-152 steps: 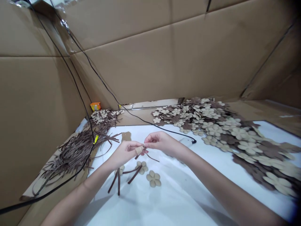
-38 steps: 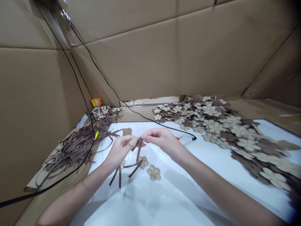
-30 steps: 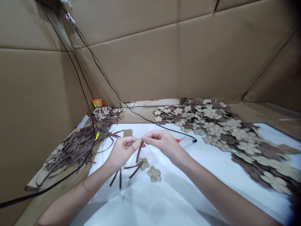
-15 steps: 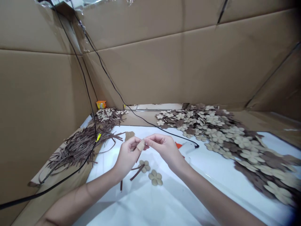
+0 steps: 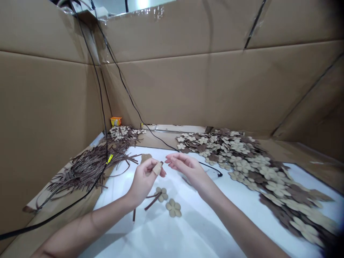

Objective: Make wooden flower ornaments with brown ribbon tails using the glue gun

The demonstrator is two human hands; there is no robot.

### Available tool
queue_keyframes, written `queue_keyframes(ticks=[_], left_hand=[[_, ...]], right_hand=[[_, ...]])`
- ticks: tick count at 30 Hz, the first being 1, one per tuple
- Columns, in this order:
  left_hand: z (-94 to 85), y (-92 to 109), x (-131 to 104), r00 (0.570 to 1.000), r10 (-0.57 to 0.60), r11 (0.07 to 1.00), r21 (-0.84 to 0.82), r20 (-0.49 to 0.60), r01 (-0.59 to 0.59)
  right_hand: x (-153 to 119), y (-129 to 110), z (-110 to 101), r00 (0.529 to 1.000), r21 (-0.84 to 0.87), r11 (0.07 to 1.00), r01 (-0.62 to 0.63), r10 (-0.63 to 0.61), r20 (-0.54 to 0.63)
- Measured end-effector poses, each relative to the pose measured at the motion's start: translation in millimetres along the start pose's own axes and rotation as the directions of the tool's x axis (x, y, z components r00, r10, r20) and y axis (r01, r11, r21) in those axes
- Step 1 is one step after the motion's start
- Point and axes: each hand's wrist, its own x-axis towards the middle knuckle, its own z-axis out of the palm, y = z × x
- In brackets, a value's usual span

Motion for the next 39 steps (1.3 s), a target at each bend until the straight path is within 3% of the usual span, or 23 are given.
queue_keyframes(ticks=[2,4,7,9,12,14,18,23,27,33,39], left_hand=[[-1.2,4.2,0.7,1.000,0.009,1.000,0.003,0.019,-0.009],[-4.0,7.6,2.5,0.999,0.010,1.000,0.020,0.039,-0.011],[-11.3,7.1,4.8,0.998,-0.041,0.998,0.054,0.052,0.038],[-16.2,1.2,2.7,0.987,-0.128,0.988,0.098,0.102,0.118],[-17.6,-15.6,-9.0,0.917,-0.319,0.941,0.198,0.237,0.276],[-13.2,-30.0,-19.8,0.869,-0.391,0.912,0.257,0.303,0.321],[-1.5,-53.4,-34.1,0.849,-0.385,0.906,0.325,0.361,0.272],[-2.9,-59.0,-33.6,0.811,-0.455,0.856,0.431,0.368,0.285],[-2.8,-56.8,-31.6,0.797,-0.491,0.812,0.517,0.352,0.272],[12.8,-55.5,-29.4,0.788,-0.494,0.803,0.540,0.367,0.252],[15.2,-47.1,-27.8,0.806,-0.466,0.825,0.508,0.365,0.247]], right_hand=[[-4.5,-9.2,-6.9,0.996,-0.232,0.968,0.092,-0.094,0.004],[-12.5,-14.3,-13.8,0.992,-0.501,0.857,0.120,-0.115,0.041],[-30.8,-4.8,-21.0,0.997,-0.738,0.673,0.047,0.010,0.072],[-45.4,13.5,-22.5,0.989,-0.783,0.621,-0.003,0.117,0.089],[-64.3,46.4,-20.0,0.973,-0.790,0.612,-0.033,0.199,0.113],[-71.8,63.6,-16.9,0.972,-0.782,0.623,0.004,0.181,0.149],[-76.3,79.2,-11.6,0.974,-0.763,0.635,0.121,0.074,0.216],[-77.9,83.9,-9.8,0.968,-0.735,0.654,0.178,0.016,0.249],[-79.1,85.9,-11.8,0.973,-0.682,0.712,0.169,-0.010,0.230],[-79.0,78.8,-13.0,0.997,-0.652,0.758,-0.002,0.056,0.062],[-75.9,79.8,-6.4,0.990,-0.602,0.795,-0.082,0.136,0.045]])
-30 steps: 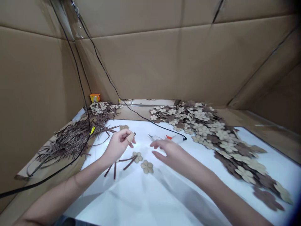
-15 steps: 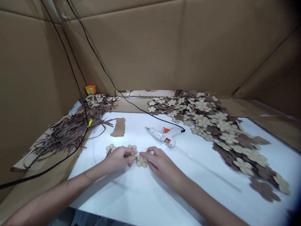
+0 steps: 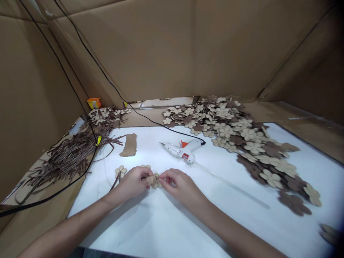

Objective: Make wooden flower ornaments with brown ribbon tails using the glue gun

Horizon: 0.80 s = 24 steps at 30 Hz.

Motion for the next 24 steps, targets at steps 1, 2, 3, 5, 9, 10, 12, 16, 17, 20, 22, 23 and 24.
queue_keyframes(ticks=[1,2,3,5,9,10,12,16,17,20,22,23,24], left_hand=[[-0.9,0.5,-0.9,1.000,0.006,1.000,-0.007,-0.005,-0.006],[-1.8,0.8,-1.7,1.000,0.012,1.000,-0.010,-0.008,-0.012],[-2.6,1.1,-2.6,1.000,0.016,1.000,-0.011,-0.009,-0.016],[-3.7,1.9,-4.3,1.000,0.020,1.000,-0.005,-0.005,-0.020],[-5.2,5.3,-7.2,0.999,0.032,0.999,0.016,-0.004,-0.032],[-5.3,6.2,-7.8,0.999,0.034,0.999,0.016,-0.004,-0.034],[-5.2,7.5,-8.4,0.999,0.035,0.999,0.008,0.002,-0.035],[-3.6,6.8,-8.9,0.999,0.038,0.999,0.001,0.021,-0.038],[-3.0,6.1,-9.0,0.999,0.034,0.999,-0.003,0.025,-0.034],[-1.4,3.2,-9.8,1.000,0.001,1.000,-0.006,0.021,-0.001],[-0.7,1.3,-10.4,1.000,-0.022,1.000,0.019,0.002,0.022],[-0.6,0.5,-10.8,0.999,-0.030,0.999,0.031,-0.011,0.030],[-0.7,0.0,-11.0,0.999,-0.036,0.999,0.035,-0.020,0.037]], right_hand=[[0.7,0.2,1.1,1.000,0.038,0.999,-0.010,0.010,0.004],[1.3,0.5,1.9,1.000,0.077,0.997,-0.021,0.020,0.004],[1.7,0.6,2.4,1.000,0.113,0.993,-0.031,0.030,0.004],[2.1,0.6,2.7,0.999,0.172,0.984,-0.040,0.041,-0.001],[1.6,0.3,3.2,0.999,0.278,0.959,-0.051,0.052,0.004],[1.5,0.2,3.4,0.998,0.303,0.951,-0.066,0.064,0.018],[1.5,-0.5,3.3,0.995,0.353,0.930,-0.101,0.087,0.056],[1.9,-2.2,1.5,0.991,0.413,0.904,-0.116,0.080,0.104],[2.0,-2.1,1.1,0.991,0.415,0.903,-0.115,0.078,0.105],[3.0,0.2,1.2,0.992,0.417,0.902,-0.113,0.078,0.101],[4.4,3.2,2.2,0.994,0.406,0.908,-0.101,0.072,0.086],[5.3,4.9,2.8,0.995,0.399,0.912,-0.095,0.070,0.077],[6.2,6.4,3.5,0.995,0.391,0.916,-0.091,0.069,0.070]])
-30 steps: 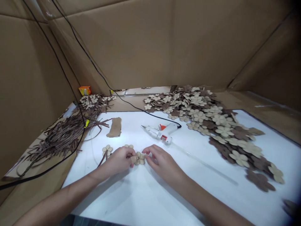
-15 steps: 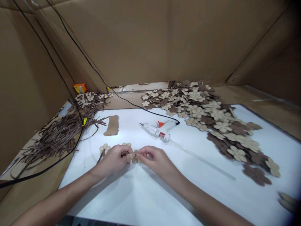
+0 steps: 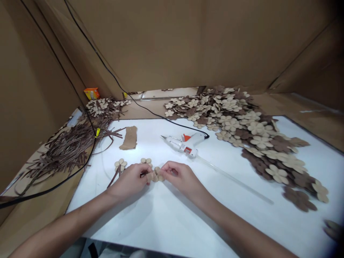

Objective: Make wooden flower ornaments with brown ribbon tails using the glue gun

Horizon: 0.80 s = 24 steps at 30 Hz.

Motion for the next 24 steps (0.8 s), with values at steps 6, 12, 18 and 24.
queue_keyframes(ticks=[6,12,18,24], left_hand=[[-0.1,1.3,-0.4,1.000,-0.006,0.997,-0.075,0.005,0.006],[2.7,2.8,-1.6,1.000,0.021,0.996,-0.084,-0.002,-0.021],[1.3,0.4,-1.4,1.000,0.021,0.997,-0.079,0.019,-0.019],[2.9,-5.8,-1.8,0.999,-0.035,0.999,-0.023,0.029,0.036]], right_hand=[[2.3,4.6,0.2,1.000,-0.086,0.996,0.003,-0.004,-0.011],[0.7,2.1,-1.2,1.000,-0.037,0.999,0.010,-0.009,0.025],[-0.5,-0.8,-1.0,1.000,-0.014,1.000,-0.002,0.003,0.023],[-3.2,-9.6,0.3,0.996,-0.217,0.973,0.080,-0.085,-0.014]])
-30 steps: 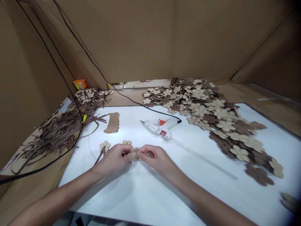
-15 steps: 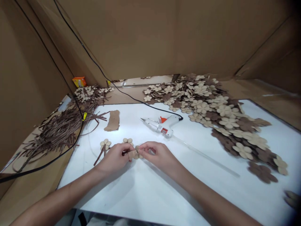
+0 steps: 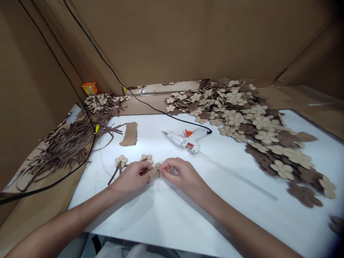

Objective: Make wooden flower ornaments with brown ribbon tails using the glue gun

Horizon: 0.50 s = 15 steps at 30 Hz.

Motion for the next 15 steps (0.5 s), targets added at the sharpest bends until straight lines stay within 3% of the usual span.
queue_keyframes(ticks=[9,15], left_hand=[[8.0,6.9,-0.2,0.992,-0.007,0.978,0.207,-0.126,0.033],[10.3,8.2,0.5,0.989,-0.041,0.976,0.205,-0.144,0.071]], right_hand=[[3.1,0.3,2.8,0.998,-0.241,0.969,0.053,-0.059,-0.019],[2.3,2.3,10.7,0.993,-0.340,0.937,0.079,-0.103,-0.052]])
